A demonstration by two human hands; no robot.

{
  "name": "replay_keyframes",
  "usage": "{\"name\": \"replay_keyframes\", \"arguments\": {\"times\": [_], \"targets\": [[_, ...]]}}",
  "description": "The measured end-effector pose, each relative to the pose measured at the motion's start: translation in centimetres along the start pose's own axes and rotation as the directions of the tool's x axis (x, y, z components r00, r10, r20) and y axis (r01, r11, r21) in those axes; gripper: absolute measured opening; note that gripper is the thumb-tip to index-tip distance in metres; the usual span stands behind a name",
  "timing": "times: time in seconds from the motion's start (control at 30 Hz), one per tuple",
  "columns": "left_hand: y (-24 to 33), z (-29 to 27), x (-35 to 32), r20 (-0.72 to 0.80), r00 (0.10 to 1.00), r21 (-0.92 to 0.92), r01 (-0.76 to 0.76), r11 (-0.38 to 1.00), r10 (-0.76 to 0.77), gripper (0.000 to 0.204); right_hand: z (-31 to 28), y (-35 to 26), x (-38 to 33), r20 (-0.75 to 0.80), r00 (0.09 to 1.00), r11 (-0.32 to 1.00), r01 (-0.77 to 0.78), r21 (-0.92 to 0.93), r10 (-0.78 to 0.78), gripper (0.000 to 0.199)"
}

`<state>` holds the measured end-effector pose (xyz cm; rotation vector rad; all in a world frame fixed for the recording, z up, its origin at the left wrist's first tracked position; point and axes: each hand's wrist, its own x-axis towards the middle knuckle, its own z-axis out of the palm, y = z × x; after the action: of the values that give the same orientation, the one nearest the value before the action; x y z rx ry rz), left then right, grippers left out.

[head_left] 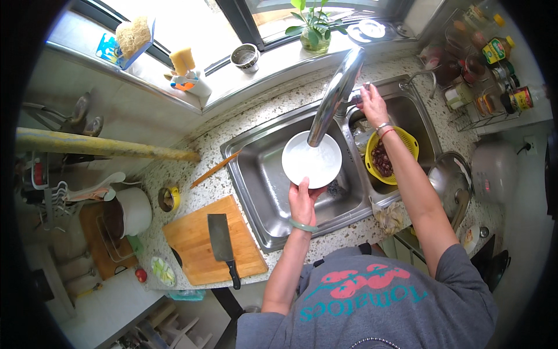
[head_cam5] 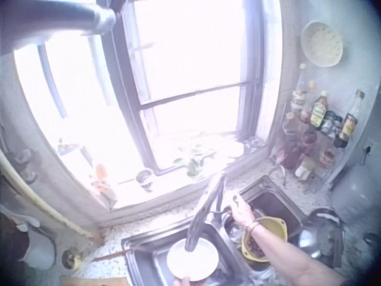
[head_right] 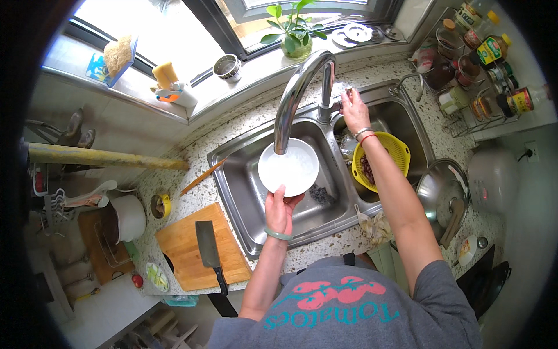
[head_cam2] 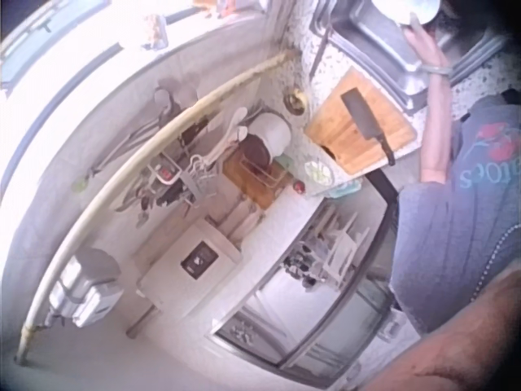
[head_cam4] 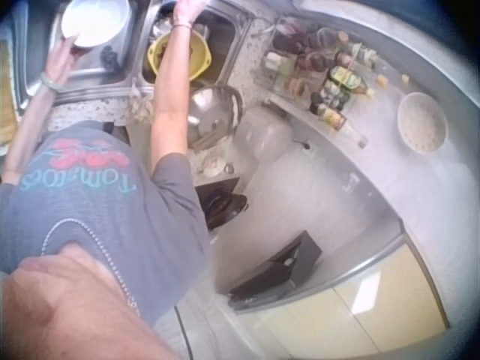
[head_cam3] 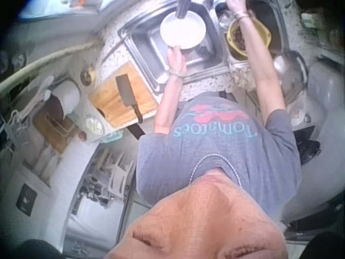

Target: The person stirs food in a wok on the stove, then moves to the sink to rinse a bowl and fill it with water. They return to the stove to continue stirring, then rinse the bowl again and place it on the counter. The person wipes their hands, cleans the sink drain, and finally opens the window.

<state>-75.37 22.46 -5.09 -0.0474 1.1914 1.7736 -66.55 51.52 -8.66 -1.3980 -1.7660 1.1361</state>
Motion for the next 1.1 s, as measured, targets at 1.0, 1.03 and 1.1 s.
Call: {"name": "replay_keyframes", "arguments": {"times": [1.0, 1.03, 1.1], "targets": [[-15.6, 17.9, -21.4, 0.659, 0.501, 0.524, 0.228, 0.820, -0.561, 0.034, -30.3, 2.8, -43.7, -0.310, 0.862, 0.658, -0.036, 0.752, 0.402, 0.029], [-17.5, 18.7, -22.6, 0.655, 0.468, 0.549, 0.244, 0.800, -0.592, 0.036, -32.1, 3.2, -45.2, -0.328, 0.849, 0.644, -0.018, 0.765, 0.414, 0.031], [-20.8, 20.9, -25.6, 0.661, 0.413, 0.597, 0.218, 0.772, -0.627, 0.034, -35.4, 4.7, -48.2, -0.383, 0.812, 0.624, 0.031, 0.781, 0.440, 0.032]]}}
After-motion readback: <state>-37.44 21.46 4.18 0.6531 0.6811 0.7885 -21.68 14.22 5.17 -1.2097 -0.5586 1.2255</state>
